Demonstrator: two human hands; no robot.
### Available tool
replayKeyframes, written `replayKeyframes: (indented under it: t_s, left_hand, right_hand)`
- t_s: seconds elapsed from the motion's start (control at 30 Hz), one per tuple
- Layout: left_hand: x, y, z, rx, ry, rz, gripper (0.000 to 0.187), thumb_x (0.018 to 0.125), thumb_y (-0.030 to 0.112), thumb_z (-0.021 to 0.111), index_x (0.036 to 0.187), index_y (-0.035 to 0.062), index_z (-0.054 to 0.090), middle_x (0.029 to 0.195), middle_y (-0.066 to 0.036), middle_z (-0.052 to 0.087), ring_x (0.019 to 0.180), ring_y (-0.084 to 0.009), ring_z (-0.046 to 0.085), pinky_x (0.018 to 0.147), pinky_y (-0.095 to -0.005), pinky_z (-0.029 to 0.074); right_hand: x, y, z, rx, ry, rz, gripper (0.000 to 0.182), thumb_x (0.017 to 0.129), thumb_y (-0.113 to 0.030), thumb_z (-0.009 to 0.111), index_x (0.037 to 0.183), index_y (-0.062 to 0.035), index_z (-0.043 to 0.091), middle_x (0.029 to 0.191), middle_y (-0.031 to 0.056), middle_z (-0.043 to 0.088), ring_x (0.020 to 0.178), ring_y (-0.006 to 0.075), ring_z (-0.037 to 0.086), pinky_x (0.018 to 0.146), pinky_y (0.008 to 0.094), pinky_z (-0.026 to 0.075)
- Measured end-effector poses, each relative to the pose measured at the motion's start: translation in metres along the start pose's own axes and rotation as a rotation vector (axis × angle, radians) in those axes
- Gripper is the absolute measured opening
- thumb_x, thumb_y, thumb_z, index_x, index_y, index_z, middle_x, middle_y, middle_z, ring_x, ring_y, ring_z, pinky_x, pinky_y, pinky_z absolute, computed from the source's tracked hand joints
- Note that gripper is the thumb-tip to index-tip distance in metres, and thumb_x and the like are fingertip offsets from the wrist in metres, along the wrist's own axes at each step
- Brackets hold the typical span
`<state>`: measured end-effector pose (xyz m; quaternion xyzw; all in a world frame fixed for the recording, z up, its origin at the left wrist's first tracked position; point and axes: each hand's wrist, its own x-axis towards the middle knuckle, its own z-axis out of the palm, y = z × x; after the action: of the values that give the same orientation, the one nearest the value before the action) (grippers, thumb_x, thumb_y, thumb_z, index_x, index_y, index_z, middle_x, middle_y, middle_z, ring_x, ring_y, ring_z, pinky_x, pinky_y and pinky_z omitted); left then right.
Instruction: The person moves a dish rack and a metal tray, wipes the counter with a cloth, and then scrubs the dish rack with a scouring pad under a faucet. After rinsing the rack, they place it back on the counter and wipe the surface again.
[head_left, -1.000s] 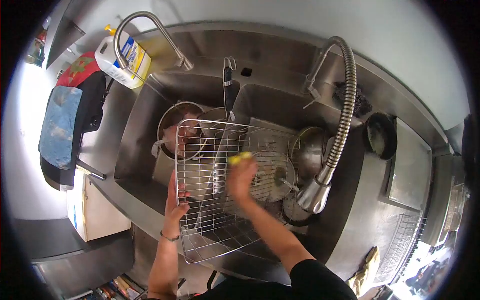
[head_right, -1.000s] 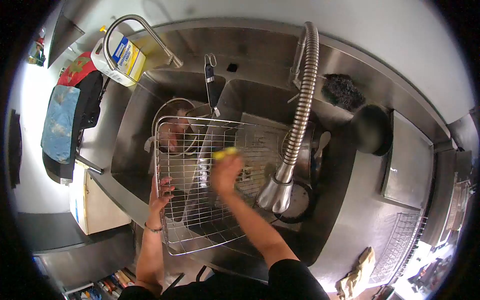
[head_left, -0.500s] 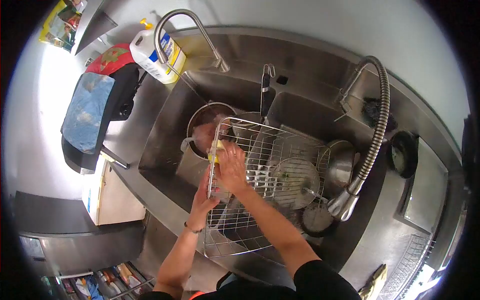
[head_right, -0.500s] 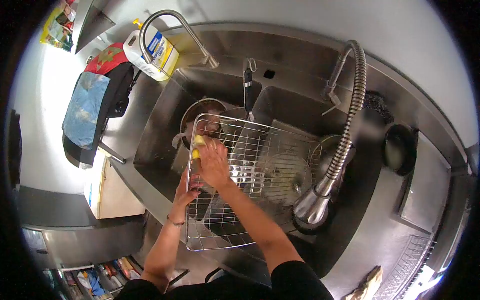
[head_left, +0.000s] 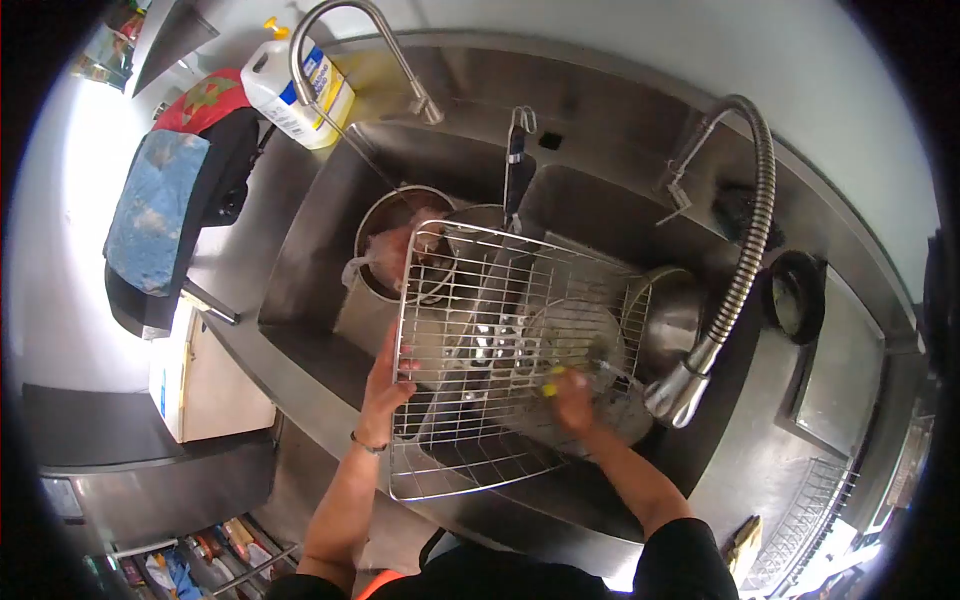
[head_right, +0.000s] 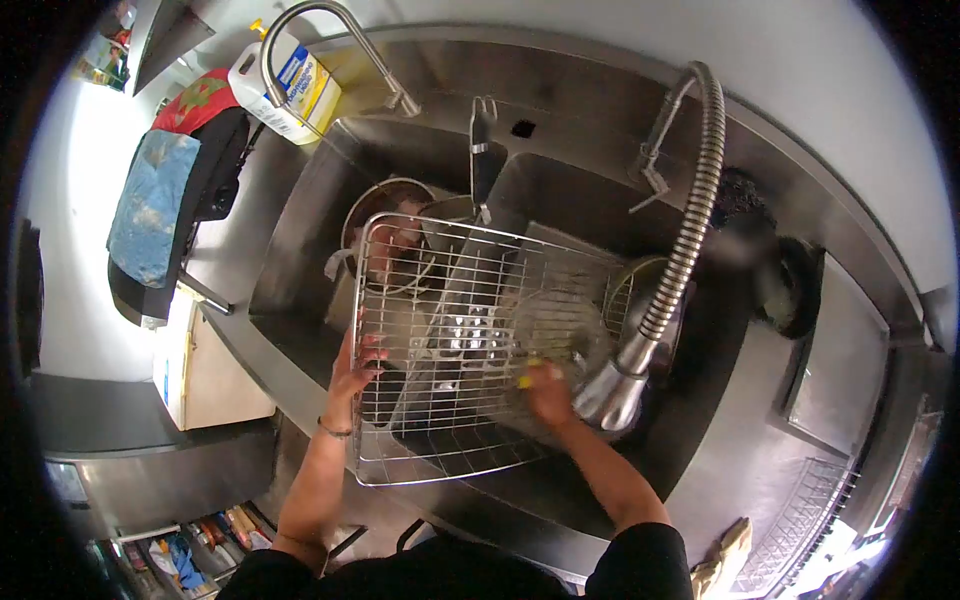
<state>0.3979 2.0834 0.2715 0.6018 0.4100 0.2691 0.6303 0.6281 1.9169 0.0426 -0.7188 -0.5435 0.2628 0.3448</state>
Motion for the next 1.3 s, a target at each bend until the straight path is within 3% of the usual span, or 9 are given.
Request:
replayKeyframes:
  t_s: [0.07, 0.13, 0.3, 0.67, 0.87, 1.0, 1.1, 1.2, 1.3]
  left_hand:
    - [-0.001, 0.0, -0.001, 0.042, 0.028, -0.06, 0.092, 0.067, 0.042, 0.064, 0.141, 0.0087, 0.022, 0.116, -0.006, 0.042, 0.095, -0.0149, 0.047, 0.082, -0.0274, 0.039]
    - [-0.001, 0.001, 0.004, 0.005, 0.008, -0.056, 0.092, 0.066, 0.041, 0.065, 0.141, 0.0089, 0.022, 0.116, -0.006, 0.042, 0.095, -0.0159, 0.048, 0.081, -0.0276, 0.04]
    - [0.007, -0.013, -0.008, -0.066, -0.004, -0.048, 0.095, 0.062, 0.037, 0.068, 0.141, 0.0094, 0.022, 0.115, -0.006, 0.042, 0.094, -0.0173, 0.05, 0.074, -0.0259, 0.043]
    - [0.002, -0.008, -0.001, -0.044, 0.018, -0.056, 0.095, 0.059, 0.035, 0.066, 0.14, 0.0112, 0.023, 0.111, -0.006, 0.044, 0.091, -0.0164, 0.052, 0.068, -0.0221, 0.044]
    - [0.001, -0.007, 0.0, -0.116, 0.048, -0.085, 0.093, 0.06, 0.033, 0.068, 0.14, 0.011, 0.024, 0.108, -0.006, 0.048, 0.09, -0.0159, 0.053, 0.07, -0.0231, 0.044]
    - [0.01, -0.007, 0.003, -0.092, 0.012, -0.13, 0.097, 0.058, 0.039, 0.067, 0.14, 0.0141, 0.023, 0.109, -0.005, 0.049, 0.09, -0.0156, 0.055, 0.071, -0.0243, 0.047]
    - [0.012, -0.009, 0.004, -0.042, 0.007, -0.125, 0.1, 0.055, 0.043, 0.067, 0.14, 0.0157, 0.022, 0.109, -0.005, 0.05, 0.091, -0.016, 0.056, 0.071, -0.0258, 0.05]
    - [0.016, -0.025, -0.006, -0.018, -0.002, -0.113, 0.099, 0.056, 0.037, 0.069, 0.14, 0.0151, 0.023, 0.108, -0.006, 0.05, 0.091, -0.0159, 0.056, 0.071, -0.0256, 0.049]
    - [0.015, -0.027, -0.005, -0.063, -0.061, -0.119, 0.095, 0.058, 0.032, 0.069, 0.14, 0.0137, 0.024, 0.11, -0.007, 0.05, 0.091, -0.0165, 0.055, 0.072, -0.026, 0.047]
  right_hand:
    - [0.033, -0.116, -0.029, 0.232, -0.427, -0.074, 0.027, 0.077, -0.012, 0.053, 0.103, -0.0071, 0.056, 0.106, 0.0147, 0.057, 0.096, 0.035, 0.054, 0.087, 0.044, 0.041]
    - [0.047, -0.173, 0.0, 0.438, 0.03, -0.847, 0.023, 0.079, -0.016, 0.054, 0.102, -0.0142, 0.057, 0.115, 0.0075, 0.054, 0.104, 0.0262, 0.052, 0.089, 0.0402, 0.042]
    - [0.041, -0.11, 0.037, -0.084, -0.216, -0.986, 0.024, 0.08, -0.018, 0.052, 0.103, -0.0153, 0.056, 0.116, 0.0068, 0.052, 0.103, 0.0248, 0.052, 0.088, 0.0405, 0.042]
    - [-0.06, 0.07, 0.019, -0.36, 0.03, 0.224, 0.033, 0.073, -0.016, 0.057, 0.103, -0.0022, 0.055, 0.113, 0.0185, 0.05, 0.103, 0.0352, 0.048, 0.086, 0.0462, 0.041]
    - [-0.048, 0.001, -0.056, -0.091, -0.805, 0.291, 0.041, 0.077, -0.016, 0.058, 0.115, -0.0048, 0.051, 0.124, 0.0213, 0.045, 0.117, 0.0345, 0.041, 0.095, 0.0443, 0.037]
    - [0.007, -0.006, -0.101, 0.567, 0.268, 0.197, 0.032, 0.077, -0.007, 0.049, 0.109, -0.0075, 0.054, 0.109, 0.0139, 0.055, 0.101, 0.0329, 0.051, 0.084, 0.0442, 0.041]
    - [0.064, 0.088, -0.092, 0.688, 0.411, 0.052, 0.034, 0.074, -0.004, 0.05, 0.108, -0.0069, 0.055, 0.1, 0.0152, 0.056, 0.091, 0.0314, 0.054, 0.077, 0.0421, 0.042]
    - [0.068, 0.147, -0.071, -0.627, 0.283, 0.043, 0.032, 0.072, -0.006, 0.051, 0.103, -0.0053, 0.056, 0.097, 0.0165, 0.055, 0.088, 0.0312, 0.054, 0.076, 0.0415, 0.042]
    - [0.002, 0.115, -0.025, 0.87, 0.565, 0.433, 0.026, 0.083, -0.021, 0.048, 0.103, -0.0048, 0.052, 0.1, 0.0135, 0.054, 0.092, 0.0282, 0.055, 0.079, 0.0406, 0.044]
